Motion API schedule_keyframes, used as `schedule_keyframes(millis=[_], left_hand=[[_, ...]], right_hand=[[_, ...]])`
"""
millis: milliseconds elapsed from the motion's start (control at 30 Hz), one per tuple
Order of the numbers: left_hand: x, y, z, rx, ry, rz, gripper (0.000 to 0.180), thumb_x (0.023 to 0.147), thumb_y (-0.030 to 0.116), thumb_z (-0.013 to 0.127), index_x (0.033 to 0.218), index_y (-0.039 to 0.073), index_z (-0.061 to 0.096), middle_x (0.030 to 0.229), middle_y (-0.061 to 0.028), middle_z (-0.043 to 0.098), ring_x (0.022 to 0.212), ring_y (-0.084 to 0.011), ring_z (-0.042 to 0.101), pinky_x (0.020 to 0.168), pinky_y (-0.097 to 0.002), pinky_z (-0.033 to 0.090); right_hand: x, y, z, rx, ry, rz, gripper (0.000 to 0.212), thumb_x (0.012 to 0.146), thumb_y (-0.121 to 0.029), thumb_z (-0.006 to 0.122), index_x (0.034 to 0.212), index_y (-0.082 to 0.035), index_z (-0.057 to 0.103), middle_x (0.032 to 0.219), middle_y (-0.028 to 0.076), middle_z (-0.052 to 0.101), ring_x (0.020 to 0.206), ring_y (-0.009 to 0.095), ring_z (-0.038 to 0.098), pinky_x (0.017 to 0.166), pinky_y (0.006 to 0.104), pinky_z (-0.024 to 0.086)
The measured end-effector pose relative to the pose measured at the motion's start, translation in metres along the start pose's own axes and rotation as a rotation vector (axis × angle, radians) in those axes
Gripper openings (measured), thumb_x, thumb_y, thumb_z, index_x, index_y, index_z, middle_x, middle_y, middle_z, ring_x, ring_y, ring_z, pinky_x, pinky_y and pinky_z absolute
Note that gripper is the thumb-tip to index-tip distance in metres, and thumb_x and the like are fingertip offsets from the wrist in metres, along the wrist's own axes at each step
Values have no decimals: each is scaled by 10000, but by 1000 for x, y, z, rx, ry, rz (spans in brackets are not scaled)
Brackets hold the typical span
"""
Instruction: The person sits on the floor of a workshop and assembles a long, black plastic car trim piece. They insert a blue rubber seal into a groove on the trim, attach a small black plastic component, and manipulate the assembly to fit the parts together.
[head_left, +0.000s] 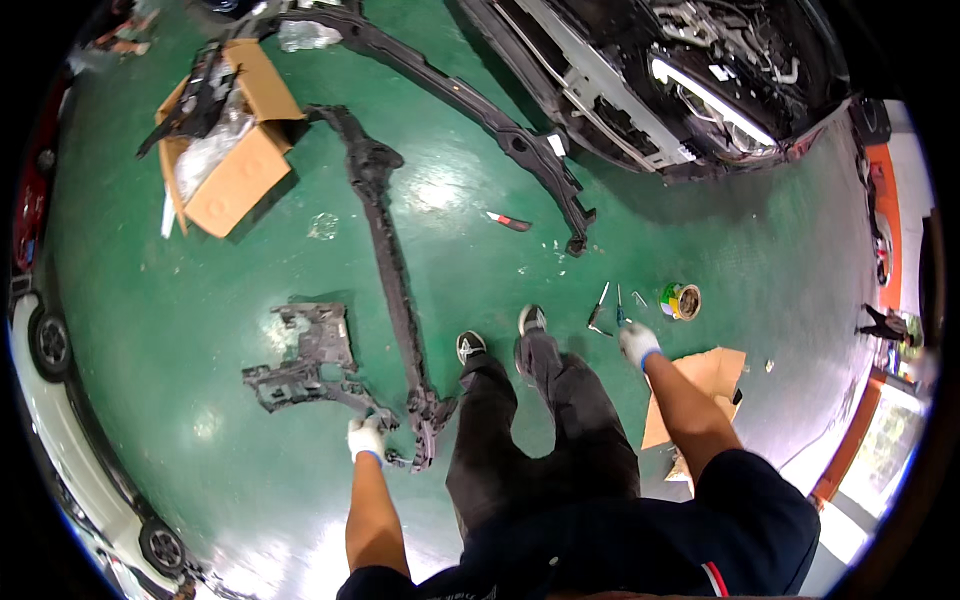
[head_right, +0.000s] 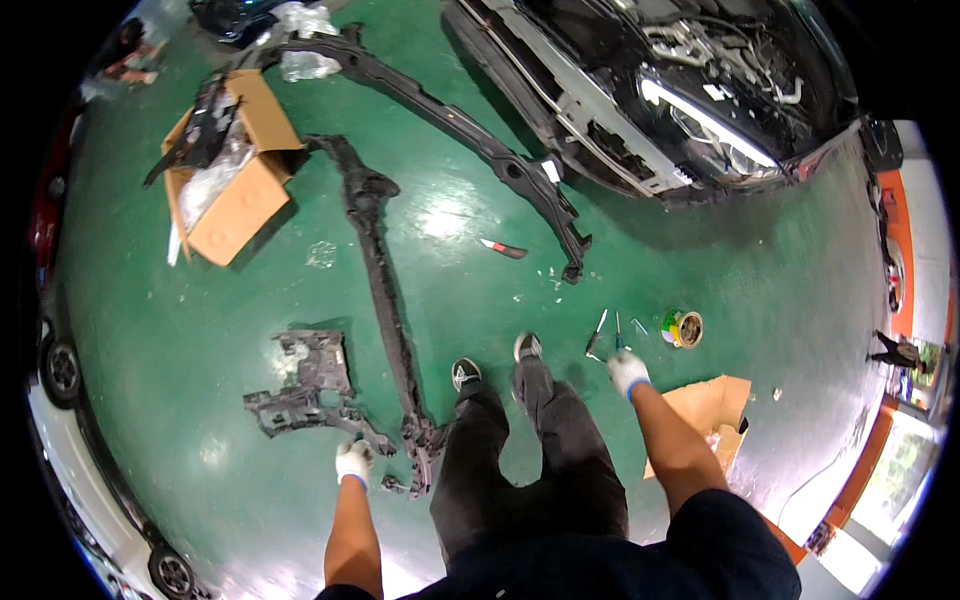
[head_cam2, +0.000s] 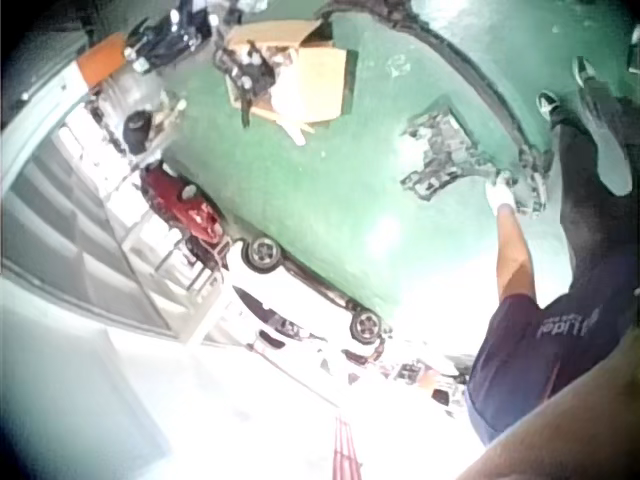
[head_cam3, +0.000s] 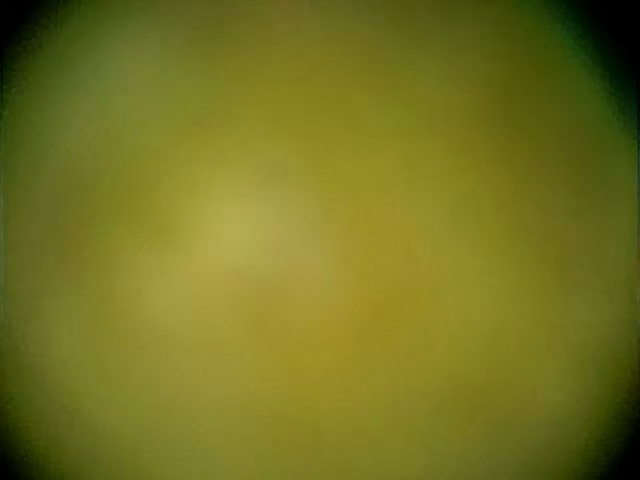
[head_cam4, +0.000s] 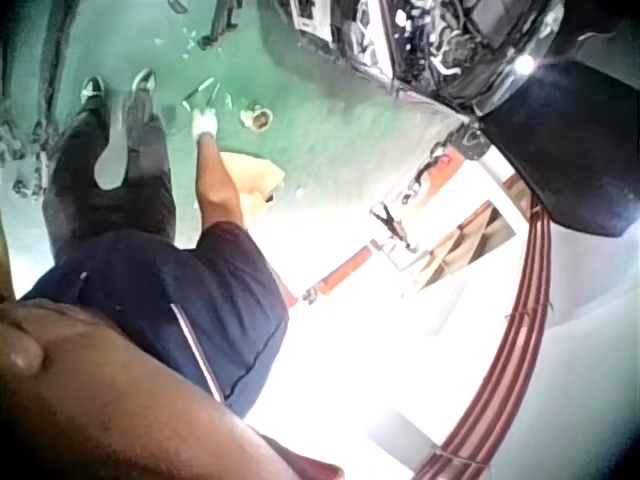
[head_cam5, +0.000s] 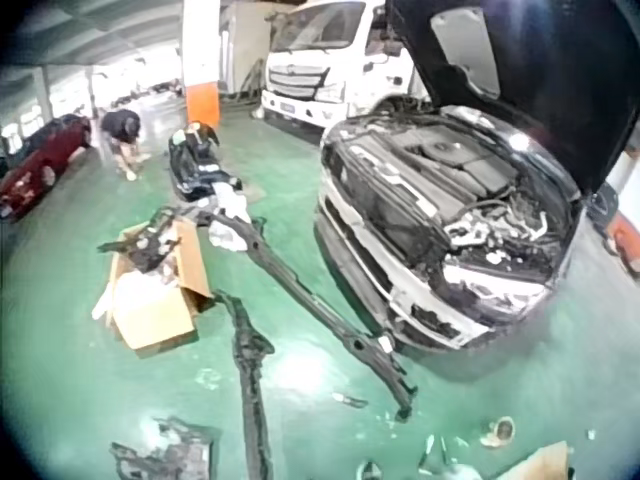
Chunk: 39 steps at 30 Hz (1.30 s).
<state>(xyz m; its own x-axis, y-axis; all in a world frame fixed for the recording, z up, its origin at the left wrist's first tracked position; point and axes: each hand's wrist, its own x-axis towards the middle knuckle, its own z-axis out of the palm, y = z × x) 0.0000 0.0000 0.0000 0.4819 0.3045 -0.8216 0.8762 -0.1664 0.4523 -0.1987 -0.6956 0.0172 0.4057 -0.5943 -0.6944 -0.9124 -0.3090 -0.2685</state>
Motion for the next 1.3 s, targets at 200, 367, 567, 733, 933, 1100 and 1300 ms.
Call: schedule_keyframes(millis=[200, 367, 567, 733, 933, 1100, 1300], left_hand=[[142, 2, 19, -7, 190, 65, 392, 965, 23, 633, 1354, 41, 592, 1001, -68, 672, 781, -159, 603, 659, -328, 496], [266, -46, 24, -209, 248, 64, 453, 950, -10, 646, 1379, 111, 568, 933, -56, 637, 705, -177, 577, 602, -358, 475], [332, -85, 103, -292, 29, 24, 500, 949, 30, 623, 1434, 133, 557, 938, -38, 659, 702, -211, 634, 600, -373, 526], [378, -124, 106, 263, 573, 394, 714, 954, 402, 806, 1450, -55, 570, 1255, -134, 697, 1007, -238, 684, 886, -358, 549], [327, -92, 156, -87, -353, 106, 734, 1010, 651, 640, 1455, 68, 646, 1422, -150, 693, 1233, -279, 658, 1082, -432, 505], [308, -93, 174, -281, -607, -159, 656, 954, 539, 782, 1448, 123, 664, 1469, -110, 679, 1337, -282, 622, 1174, -490, 462], [325, -90, 203, -485, -691, -132, 704, 900, 452, 860, 1440, 52, 652, 1448, -113, 688, 1336, -302, 630, 1176, -516, 465]], right_hand=[[219, -109, 15, -321, -27, -104, 474, 935, -375, 607, 1235, -29, 730, 1269, 272, 726, 1227, 437, 672, 1075, 485, 530], [353, -178, 49, -314, 59, -117, 605, 896, -369, 712, 1394, -29, 660, 1344, 270, 704, 1284, 405, 663, 1111, 452, 518], [470, -202, 30, -383, 322, -54, 1046, 808, -519, 854, 1619, -26, 414, 1520, 264, 597, 1406, 383, 592, 1179, 431, 486], [506, -185, 79, -109, 301, -152, 1101, 711, -440, 931, 1568, 49, 443, 1500, 302, 600, 1392, 408, 602, 1175, 431, 489], [473, -205, 71, -171, 159, -245, 943, 693, -459, 901, 1404, 87, 609, 1406, 328, 655, 1341, 434, 633, 1122, 464, 518], [450, -158, 86, 347, -170, -224, 637, 762, -313, 845, 1215, 90, 648, 1007, 144, 699, 824, 258, 666, 719, 433, 564], [459, -109, 76, 401, -273, -326, 633, 808, -293, 785, 1323, 50, 653, 1056, 154, 730, 917, 264, 687, 811, 440, 574]])
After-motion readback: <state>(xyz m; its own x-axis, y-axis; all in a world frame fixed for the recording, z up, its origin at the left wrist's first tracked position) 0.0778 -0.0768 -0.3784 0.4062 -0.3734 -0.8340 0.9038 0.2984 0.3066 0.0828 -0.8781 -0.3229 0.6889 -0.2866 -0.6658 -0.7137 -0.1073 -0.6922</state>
